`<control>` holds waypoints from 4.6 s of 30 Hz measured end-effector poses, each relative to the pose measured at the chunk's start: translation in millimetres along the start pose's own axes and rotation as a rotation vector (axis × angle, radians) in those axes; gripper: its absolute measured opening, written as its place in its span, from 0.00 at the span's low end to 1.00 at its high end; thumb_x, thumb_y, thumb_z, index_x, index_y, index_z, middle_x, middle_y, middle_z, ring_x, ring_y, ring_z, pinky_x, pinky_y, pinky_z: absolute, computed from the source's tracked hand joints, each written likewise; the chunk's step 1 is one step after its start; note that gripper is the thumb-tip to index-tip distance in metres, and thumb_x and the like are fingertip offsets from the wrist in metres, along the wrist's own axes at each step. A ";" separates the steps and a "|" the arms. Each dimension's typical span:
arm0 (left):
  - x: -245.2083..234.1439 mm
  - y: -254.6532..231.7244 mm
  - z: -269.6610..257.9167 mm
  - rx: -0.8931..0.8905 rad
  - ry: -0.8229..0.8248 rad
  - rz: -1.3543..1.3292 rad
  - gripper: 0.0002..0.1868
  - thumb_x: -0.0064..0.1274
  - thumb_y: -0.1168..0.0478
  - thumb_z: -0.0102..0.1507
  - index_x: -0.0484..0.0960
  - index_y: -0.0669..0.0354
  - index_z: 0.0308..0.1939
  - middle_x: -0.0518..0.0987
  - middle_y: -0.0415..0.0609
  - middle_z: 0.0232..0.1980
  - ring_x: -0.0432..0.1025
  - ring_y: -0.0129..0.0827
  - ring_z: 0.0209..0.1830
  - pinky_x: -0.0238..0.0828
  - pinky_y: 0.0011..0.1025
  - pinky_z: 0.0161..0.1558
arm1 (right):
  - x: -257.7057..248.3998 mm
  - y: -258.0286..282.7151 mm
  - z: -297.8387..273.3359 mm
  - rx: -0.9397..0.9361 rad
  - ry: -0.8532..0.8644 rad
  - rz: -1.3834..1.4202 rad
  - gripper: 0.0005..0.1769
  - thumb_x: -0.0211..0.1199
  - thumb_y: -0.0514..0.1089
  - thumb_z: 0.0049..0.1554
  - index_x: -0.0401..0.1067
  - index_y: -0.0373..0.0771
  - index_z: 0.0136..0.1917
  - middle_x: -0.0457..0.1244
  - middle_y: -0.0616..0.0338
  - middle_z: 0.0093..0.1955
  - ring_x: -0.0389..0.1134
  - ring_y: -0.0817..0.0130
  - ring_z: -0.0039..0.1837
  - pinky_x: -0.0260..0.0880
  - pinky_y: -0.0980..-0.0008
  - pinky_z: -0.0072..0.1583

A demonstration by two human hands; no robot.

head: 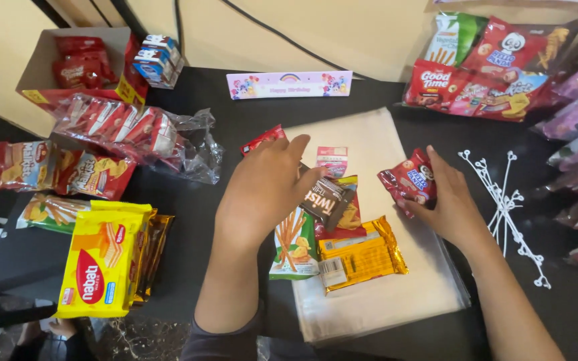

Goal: Assembling snack packs by picking up various packaged snacks and placing them into a clear plastic bag.

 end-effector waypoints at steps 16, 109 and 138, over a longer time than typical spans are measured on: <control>1.2 0.3 4.0 -0.029 0.052 -0.010 0.33 0.52 0.47 0.73 0.75 0.63 0.76 0.83 0.70 0.61 0.77 0.66 0.66 0.76 0.57 0.62 | -2.3 3.2 -2.8 0.125 0.069 0.056 0.79 0.83 0.60 0.46 0.34 0.42 0.93 0.51 0.30 0.85 0.49 0.34 0.87 0.38 0.40 0.87; 71.4 148.3 82.5 -0.469 -0.127 -0.493 0.21 0.55 0.39 0.70 0.75 0.49 0.35 0.87 0.44 0.38 0.84 0.32 0.42 0.66 0.32 0.38 | -60.9 -17.7 72.4 0.225 0.158 -0.098 0.36 0.68 0.61 0.57 0.70 0.56 0.77 0.71 0.55 0.72 0.72 0.49 0.70 0.67 0.56 0.68; 60.6 12.3 77.7 -0.301 -0.028 -1.303 0.27 0.49 0.38 0.67 0.88 0.48 0.60 0.92 0.52 0.51 0.88 0.37 0.52 0.84 0.28 0.46 | -145.2 -31.8 9.9 0.317 -0.189 -0.386 0.32 0.68 0.64 0.65 0.79 0.47 0.75 0.75 0.46 0.65 0.74 0.32 0.64 0.72 0.39 0.57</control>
Point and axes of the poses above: each hand's wrist, its own z-axis towards the middle knuckle, its own x-axis out of the palm, y = z × x, the point moved 5 cm from there along z, towards the middle knuckle
